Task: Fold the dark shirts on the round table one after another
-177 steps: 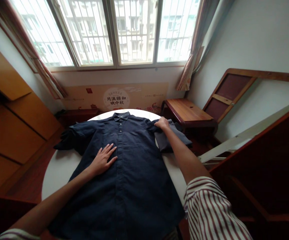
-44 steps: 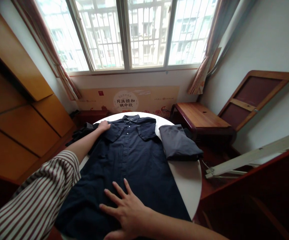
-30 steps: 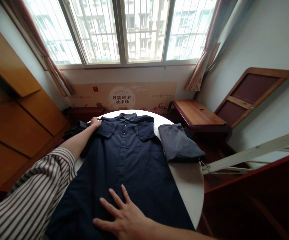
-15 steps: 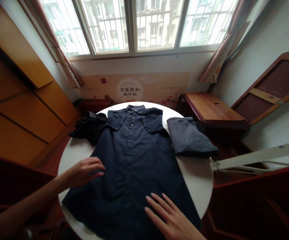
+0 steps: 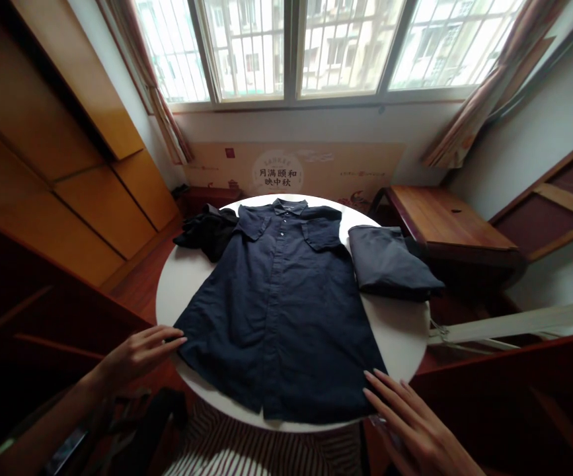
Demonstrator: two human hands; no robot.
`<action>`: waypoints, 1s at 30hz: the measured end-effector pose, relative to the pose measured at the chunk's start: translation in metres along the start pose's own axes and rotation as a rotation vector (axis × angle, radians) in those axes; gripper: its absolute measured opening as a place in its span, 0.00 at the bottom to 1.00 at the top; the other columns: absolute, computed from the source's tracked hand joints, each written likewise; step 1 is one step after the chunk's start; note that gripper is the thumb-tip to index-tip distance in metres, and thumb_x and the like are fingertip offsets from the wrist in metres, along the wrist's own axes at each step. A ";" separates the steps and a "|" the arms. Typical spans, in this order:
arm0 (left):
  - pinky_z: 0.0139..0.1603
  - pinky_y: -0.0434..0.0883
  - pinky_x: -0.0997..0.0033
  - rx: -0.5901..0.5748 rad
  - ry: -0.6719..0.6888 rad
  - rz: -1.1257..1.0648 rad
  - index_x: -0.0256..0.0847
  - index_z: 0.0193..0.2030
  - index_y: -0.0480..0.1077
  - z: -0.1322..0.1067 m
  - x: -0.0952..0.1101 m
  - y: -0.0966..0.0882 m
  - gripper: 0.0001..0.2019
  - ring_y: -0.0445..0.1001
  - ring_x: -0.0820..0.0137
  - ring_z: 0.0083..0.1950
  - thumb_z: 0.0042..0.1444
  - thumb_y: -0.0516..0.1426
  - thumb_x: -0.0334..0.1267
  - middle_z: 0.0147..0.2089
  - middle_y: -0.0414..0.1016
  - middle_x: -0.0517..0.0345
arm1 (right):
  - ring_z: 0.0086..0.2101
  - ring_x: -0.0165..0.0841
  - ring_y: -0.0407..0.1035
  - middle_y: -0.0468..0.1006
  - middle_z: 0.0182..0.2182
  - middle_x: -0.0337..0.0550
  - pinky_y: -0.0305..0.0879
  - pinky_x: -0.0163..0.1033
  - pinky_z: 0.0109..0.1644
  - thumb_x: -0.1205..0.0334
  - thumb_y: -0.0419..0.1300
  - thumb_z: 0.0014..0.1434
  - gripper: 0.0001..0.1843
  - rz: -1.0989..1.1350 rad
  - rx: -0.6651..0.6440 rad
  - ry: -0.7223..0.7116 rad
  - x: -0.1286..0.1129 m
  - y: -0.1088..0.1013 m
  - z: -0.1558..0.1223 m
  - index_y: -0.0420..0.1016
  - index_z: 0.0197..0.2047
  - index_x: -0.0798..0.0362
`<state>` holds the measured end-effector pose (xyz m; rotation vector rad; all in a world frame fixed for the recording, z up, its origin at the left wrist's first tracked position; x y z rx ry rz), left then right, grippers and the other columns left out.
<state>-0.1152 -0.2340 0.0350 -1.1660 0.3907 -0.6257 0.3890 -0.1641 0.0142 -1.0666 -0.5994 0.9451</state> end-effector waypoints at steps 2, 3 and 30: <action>0.52 0.77 0.66 0.003 -0.007 0.055 0.41 0.59 0.69 0.001 0.001 0.002 0.21 0.75 0.67 0.51 0.62 0.51 0.21 0.51 0.75 0.50 | 0.63 0.40 0.62 0.65 0.65 0.48 0.67 0.41 0.63 0.67 0.55 0.63 0.28 0.015 0.001 0.007 0.000 0.003 -0.004 0.65 0.66 0.54; 0.53 0.77 0.65 0.008 -0.039 0.073 0.41 0.59 0.69 0.003 0.001 0.003 0.22 0.75 0.67 0.51 0.61 0.51 0.20 0.50 0.75 0.50 | 0.62 0.39 0.62 0.65 0.65 0.48 0.67 0.40 0.62 0.69 0.54 0.63 0.28 0.033 0.008 0.013 0.001 0.005 -0.005 0.64 0.67 0.53; 0.47 0.74 0.67 0.141 -0.285 0.048 0.45 0.52 0.68 0.000 0.006 0.002 0.20 0.75 0.66 0.43 0.55 0.52 0.23 0.43 0.73 0.54 | 0.62 0.40 0.62 0.71 0.61 0.49 0.58 0.48 0.68 0.65 0.60 0.61 0.25 0.000 0.049 -0.066 -0.027 0.001 0.023 0.71 0.62 0.54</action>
Point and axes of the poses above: each hand's wrist, its own z-axis towards the middle knuckle, its own y-axis out of the palm, x = y × z, the point moved 5 cm from there along z, towards the middle knuckle
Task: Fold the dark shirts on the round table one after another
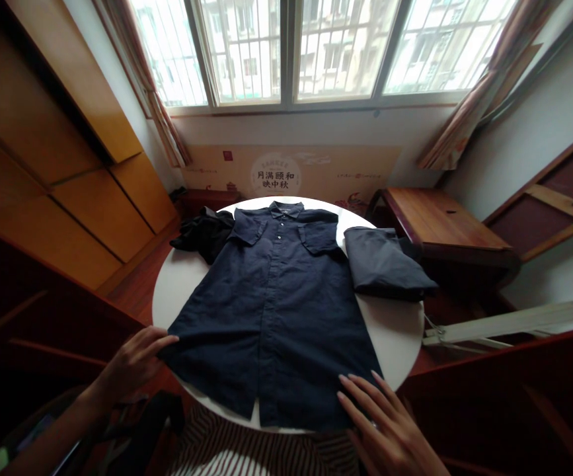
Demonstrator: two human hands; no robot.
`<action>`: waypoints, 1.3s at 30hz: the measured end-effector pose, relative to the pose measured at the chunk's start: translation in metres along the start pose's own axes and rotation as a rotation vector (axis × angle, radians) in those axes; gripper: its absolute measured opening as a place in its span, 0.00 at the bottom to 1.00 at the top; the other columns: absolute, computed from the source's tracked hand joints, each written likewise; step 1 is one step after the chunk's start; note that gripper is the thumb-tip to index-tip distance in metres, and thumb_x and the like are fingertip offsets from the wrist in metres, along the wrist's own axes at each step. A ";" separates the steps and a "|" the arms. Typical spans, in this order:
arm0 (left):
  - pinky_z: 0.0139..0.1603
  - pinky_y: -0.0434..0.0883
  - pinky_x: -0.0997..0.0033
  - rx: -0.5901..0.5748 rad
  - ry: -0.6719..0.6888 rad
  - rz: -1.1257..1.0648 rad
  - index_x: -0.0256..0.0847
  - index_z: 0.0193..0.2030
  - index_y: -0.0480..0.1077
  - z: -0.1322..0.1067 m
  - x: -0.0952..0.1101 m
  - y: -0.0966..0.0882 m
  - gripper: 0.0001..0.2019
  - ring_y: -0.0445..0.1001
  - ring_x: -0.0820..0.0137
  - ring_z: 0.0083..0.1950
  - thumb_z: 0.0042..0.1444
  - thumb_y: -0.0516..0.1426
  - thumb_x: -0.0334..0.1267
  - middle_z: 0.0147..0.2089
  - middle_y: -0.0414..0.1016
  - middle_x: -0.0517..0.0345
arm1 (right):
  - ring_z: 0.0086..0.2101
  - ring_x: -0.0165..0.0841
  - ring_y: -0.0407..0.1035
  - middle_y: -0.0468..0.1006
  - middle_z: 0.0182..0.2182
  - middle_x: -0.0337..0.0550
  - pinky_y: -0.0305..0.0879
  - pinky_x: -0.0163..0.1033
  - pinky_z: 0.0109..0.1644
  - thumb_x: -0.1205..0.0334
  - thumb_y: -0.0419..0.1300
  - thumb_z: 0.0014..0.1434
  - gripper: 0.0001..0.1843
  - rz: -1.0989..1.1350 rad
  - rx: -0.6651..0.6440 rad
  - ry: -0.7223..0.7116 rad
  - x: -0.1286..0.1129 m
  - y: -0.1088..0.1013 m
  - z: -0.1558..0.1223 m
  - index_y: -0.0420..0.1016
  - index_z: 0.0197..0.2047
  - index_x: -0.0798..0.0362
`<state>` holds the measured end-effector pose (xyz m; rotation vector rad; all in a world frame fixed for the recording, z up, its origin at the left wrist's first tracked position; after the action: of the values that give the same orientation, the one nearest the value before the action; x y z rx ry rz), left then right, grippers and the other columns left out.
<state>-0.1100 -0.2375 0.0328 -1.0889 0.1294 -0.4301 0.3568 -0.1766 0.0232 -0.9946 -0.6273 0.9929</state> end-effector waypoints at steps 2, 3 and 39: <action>0.47 0.75 0.66 0.022 -0.128 -0.004 0.44 0.55 0.66 0.001 -0.006 0.003 0.23 0.75 0.64 0.45 0.52 0.53 0.24 0.45 0.73 0.53 | 0.62 0.39 0.62 0.72 0.60 0.49 0.61 0.48 0.66 0.67 0.58 0.62 0.24 0.034 -0.012 -0.038 -0.011 0.006 0.013 0.70 0.62 0.54; 0.45 0.76 0.66 0.041 -0.217 -0.015 0.44 0.56 0.65 0.001 -0.011 0.005 0.25 0.76 0.64 0.44 0.51 0.54 0.25 0.45 0.72 0.53 | 0.61 0.39 0.63 0.72 0.60 0.50 0.62 0.48 0.65 0.68 0.57 0.62 0.24 0.048 -0.005 -0.051 -0.015 0.008 0.018 0.71 0.61 0.54; 0.36 0.71 0.77 -0.346 -0.617 -0.602 0.42 0.33 0.68 -0.029 -0.027 0.005 0.13 0.72 0.70 0.32 0.59 0.55 0.49 0.29 0.72 0.61 | 0.47 0.37 0.75 0.81 0.48 0.43 0.75 0.36 0.49 0.73 0.55 0.57 0.26 0.008 0.043 0.040 0.019 -0.006 -0.039 0.76 0.57 0.50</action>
<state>-0.1423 -0.2483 0.0120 -1.5556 -0.7090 -0.5979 0.3986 -0.1762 0.0113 -0.9778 -0.5673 0.9874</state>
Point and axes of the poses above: each hand's wrist, its own z-axis towards the middle knuckle, its own y-axis out of the palm, x = y × z, the point moved 5 cm from there along z, towards the middle knuckle
